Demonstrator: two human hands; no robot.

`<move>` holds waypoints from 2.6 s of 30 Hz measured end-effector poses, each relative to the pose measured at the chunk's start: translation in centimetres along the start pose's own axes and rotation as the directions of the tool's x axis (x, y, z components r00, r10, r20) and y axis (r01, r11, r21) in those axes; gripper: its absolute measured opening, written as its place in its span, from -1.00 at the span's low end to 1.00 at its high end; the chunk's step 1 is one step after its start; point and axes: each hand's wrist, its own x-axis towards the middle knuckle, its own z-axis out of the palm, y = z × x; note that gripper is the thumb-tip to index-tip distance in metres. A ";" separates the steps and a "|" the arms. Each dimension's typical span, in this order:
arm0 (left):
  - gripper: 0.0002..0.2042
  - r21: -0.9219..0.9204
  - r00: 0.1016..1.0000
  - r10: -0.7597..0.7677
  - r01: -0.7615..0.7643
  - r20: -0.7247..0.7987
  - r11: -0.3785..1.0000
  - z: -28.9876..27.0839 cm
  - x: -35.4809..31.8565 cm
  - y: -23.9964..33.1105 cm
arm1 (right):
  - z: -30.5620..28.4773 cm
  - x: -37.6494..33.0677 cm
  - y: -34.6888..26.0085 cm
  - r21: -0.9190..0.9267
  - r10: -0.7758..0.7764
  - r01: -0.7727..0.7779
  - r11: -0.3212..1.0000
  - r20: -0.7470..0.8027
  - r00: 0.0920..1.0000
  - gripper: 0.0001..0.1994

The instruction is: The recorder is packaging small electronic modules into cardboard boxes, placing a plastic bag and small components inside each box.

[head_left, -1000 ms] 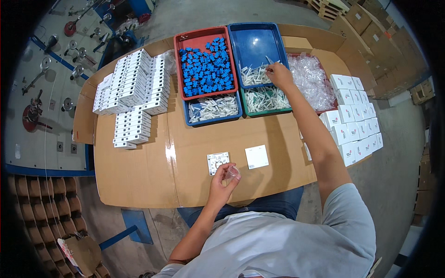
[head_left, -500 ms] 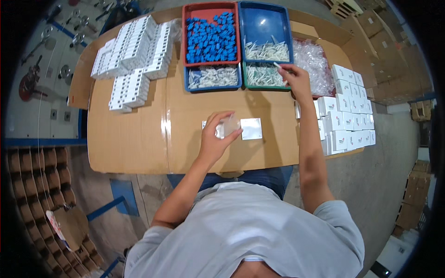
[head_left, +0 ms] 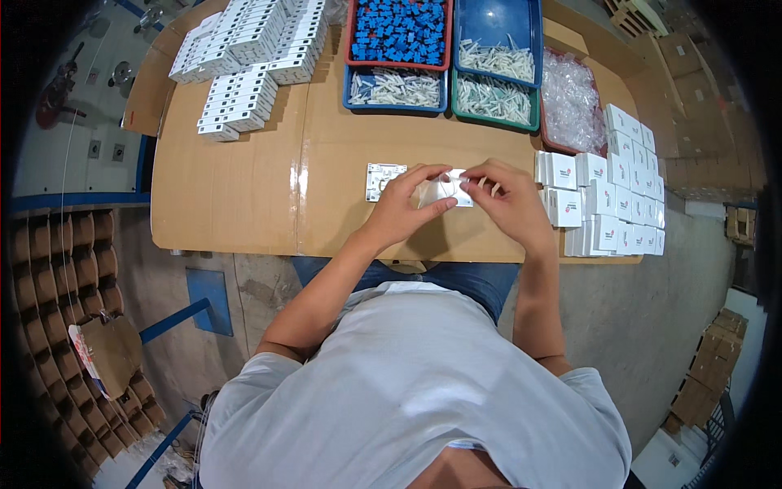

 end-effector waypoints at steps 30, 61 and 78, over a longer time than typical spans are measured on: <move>-0.36 -0.723 0.891 -0.422 0.401 0.165 0.563 -1.5 -4.6 -4.9 | 4.0 4.1 6.4 -0.016 0.179 -0.179 0.984 0.179 0.967 -0.77; -0.45 -0.643 0.882 -0.469 0.386 0.047 0.662 -2.4 -6.4 -4.6 | 11.7 23.4 15.6 -0.612 -0.195 0.235 0.756 0.132 0.972 -0.88; -0.46 -0.652 0.870 -0.491 0.394 0.037 0.648 -2.7 -6.2 -5.0 | 13.0 23.4 16.6 -0.708 -0.360 0.245 0.663 -0.013 0.933 -0.88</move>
